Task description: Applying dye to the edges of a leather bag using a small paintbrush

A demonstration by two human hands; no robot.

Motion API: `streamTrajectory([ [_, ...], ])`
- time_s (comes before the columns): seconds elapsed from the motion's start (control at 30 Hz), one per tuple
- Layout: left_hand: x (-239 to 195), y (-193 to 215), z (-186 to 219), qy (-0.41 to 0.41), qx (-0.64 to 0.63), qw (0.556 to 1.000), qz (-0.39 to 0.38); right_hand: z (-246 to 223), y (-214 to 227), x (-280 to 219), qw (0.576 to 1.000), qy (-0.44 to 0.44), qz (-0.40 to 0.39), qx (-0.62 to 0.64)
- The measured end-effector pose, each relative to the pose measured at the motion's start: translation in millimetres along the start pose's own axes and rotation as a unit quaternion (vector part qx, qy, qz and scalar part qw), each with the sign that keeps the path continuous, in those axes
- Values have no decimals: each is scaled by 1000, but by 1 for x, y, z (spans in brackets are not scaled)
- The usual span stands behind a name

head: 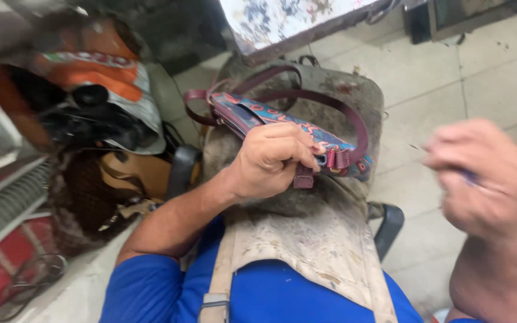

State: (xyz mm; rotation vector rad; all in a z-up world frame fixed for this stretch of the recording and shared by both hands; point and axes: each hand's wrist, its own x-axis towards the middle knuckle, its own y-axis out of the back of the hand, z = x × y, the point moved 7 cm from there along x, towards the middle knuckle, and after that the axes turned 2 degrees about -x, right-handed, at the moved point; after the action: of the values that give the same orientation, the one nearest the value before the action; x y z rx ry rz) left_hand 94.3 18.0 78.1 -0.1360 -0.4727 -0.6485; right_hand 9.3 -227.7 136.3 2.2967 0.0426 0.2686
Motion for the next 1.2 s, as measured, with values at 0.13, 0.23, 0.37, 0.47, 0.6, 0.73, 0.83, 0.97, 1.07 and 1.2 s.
streamTrajectory([
  [0.13, -2, 12, -1, 9, 10, 1000, -5, -2, -53, 52, 990, 25, -136, 30],
  [0.23, -1, 18, 0, 25, 9, 1000, 15, 10, -76, 56, 961, -57, -269, 34],
  [0.37, 7, 21, 4, 6, -21, 1000, 16, 16, -78, 52, 949, -41, -313, -13],
  [0.47, 13, 20, 8, 7, -27, 1000, -2, 22, -85, 44, 935, -55, -347, -50],
  [0.6, 27, 21, 7, 27, -43, 998, -42, 33, -67, 30, 939, -125, -310, -81],
  [0.73, 60, 26, -11, 63, -49, 990, -114, -9, 5, 32, 992, 0, -112, -66],
  [0.83, 94, -1, -23, 130, -199, 935, -262, -20, 47, 38, 991, -36, -55, -120],
  [0.97, 125, -64, -59, 209, -374, 795, -429, -23, 90, 61, 976, -89, -43, -192],
  [1.07, 130, -114, -74, 243, -438, 695, -516, -5, 107, 77, 964, -140, -52, -222],
  [1.2, 103, -160, -100, 280, -570, 601, -484, 33, 83, 90, 960, -204, -68, -181],
])
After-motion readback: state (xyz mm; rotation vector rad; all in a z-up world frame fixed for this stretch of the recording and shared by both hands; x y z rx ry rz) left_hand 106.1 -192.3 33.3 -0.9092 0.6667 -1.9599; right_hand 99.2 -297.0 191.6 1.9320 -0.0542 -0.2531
